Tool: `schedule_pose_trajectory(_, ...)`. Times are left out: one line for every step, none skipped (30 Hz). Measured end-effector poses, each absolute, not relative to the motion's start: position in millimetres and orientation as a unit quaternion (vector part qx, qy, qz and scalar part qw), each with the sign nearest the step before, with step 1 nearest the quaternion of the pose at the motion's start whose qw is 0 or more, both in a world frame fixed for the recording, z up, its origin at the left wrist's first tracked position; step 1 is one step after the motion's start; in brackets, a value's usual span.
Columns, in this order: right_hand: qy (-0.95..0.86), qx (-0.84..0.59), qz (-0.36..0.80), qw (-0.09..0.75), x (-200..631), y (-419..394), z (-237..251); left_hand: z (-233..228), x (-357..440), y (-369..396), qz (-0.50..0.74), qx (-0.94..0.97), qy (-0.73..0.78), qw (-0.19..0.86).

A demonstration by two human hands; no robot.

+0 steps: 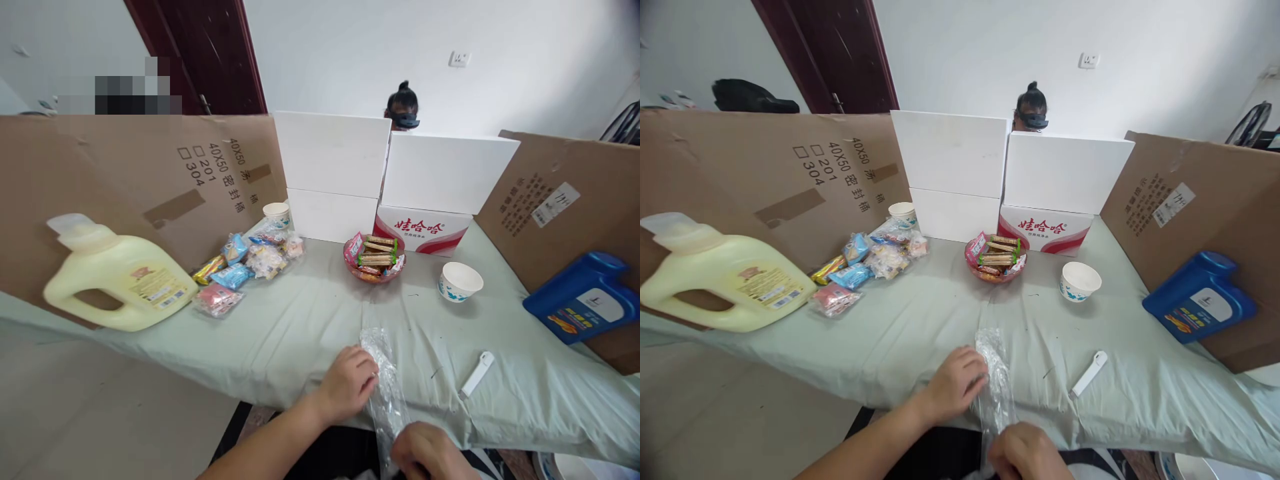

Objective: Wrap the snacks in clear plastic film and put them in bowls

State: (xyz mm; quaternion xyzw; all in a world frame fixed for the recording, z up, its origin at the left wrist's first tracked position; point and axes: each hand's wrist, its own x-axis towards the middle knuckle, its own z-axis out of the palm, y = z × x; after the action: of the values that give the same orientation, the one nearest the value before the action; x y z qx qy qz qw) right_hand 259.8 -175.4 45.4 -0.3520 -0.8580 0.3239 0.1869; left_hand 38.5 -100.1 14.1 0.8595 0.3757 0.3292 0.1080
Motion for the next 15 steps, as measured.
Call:
schedule_pose_trajectory(-0.838, -0.374, 0.345, 0.195, 254.8, -166.4, 46.4, 9.8, 41.4, -108.6, 0.322, 0.867, 0.359, 0.128)
schedule_pose_trajectory(-0.819, -0.398, 0.357, 0.208, 249.1, -155.5, 45.4, 5.2, 43.3, -114.9, 0.321, 0.868, 0.355, 0.137)
schedule_pose_trajectory(-0.803, -0.421, 0.355, 0.227, 243.1, -142.9, 42.7, 0.5, 44.2, -119.1, 0.324, 0.865, 0.355, 0.142)
schedule_pose_trajectory(-0.792, -0.446, 0.337, 0.246, 236.8, -129.1, 38.3, -4.0, 44.2, -121.3, 0.331, 0.862, 0.357, 0.143)
schedule_pose_trajectory(-0.787, -0.469, 0.306, 0.259, 230.6, -114.7, 32.8, -8.1, 43.5, -122.0, 0.341, 0.856, 0.36, 0.145)
schedule_pose_trajectory(-0.785, -0.494, 0.267, 0.263, 224.8, -100.6, 26.7, -11.6, 42.4, -121.7, 0.353, 0.85, 0.362, 0.148)
schedule_pose_trajectory(-0.782, -0.518, 0.231, 0.26, 219.4, -87.5, 20.5, -14.4, 41.1, -120.8, 0.365, 0.843, 0.363, 0.153)
schedule_pose_trajectory(-0.778, -0.539, 0.201, 0.254, 214.7, -76.3, 14.6, -16.6, 39.9, -119.8, 0.378, 0.836, 0.364, 0.161)
schedule_pose_trajectory(-0.773, -0.556, 0.179, 0.247, 210.8, -67.2, 9.4, -18.3, 38.9, -118.9, 0.391, 0.828, 0.364, 0.169)
schedule_pose_trajectory(-0.77, -0.567, 0.167, 0.241, 207.9, -60.6, 5.0, -19.4, 38.1, -118.2, 0.402, 0.823, 0.361, 0.173)
schedule_pose_trajectory(-0.767, -0.575, 0.158, 0.236, 205.8, -56.3, 1.4, -20.0, 37.7, -117.9, 0.409, 0.821, 0.357, 0.173)
schedule_pose_trajectory(-0.766, -0.582, 0.148, 0.23, 204.4, -54.0, -1.5, -20.2, 37.6, -117.9, 0.412, 0.823, 0.353, 0.168)
schedule_pose_trajectory(-0.764, -0.589, 0.138, 0.224, 203.6, -53.3, -3.6, -20.0, 37.7, -118.1, 0.409, 0.827, 0.35, 0.161)
schedule_pose_trajectory(-0.763, -0.594, 0.128, 0.218, 203.0, -53.7, -5.3, -19.5, 37.8, -118.4, 0.402, 0.833, 0.349, 0.154)
schedule_pose_trajectory(-0.762, -0.6, 0.117, 0.212, 202.5, -54.5, -6.5, -18.7, 38.0, -118.7, 0.391, 0.839, 0.347, 0.15)
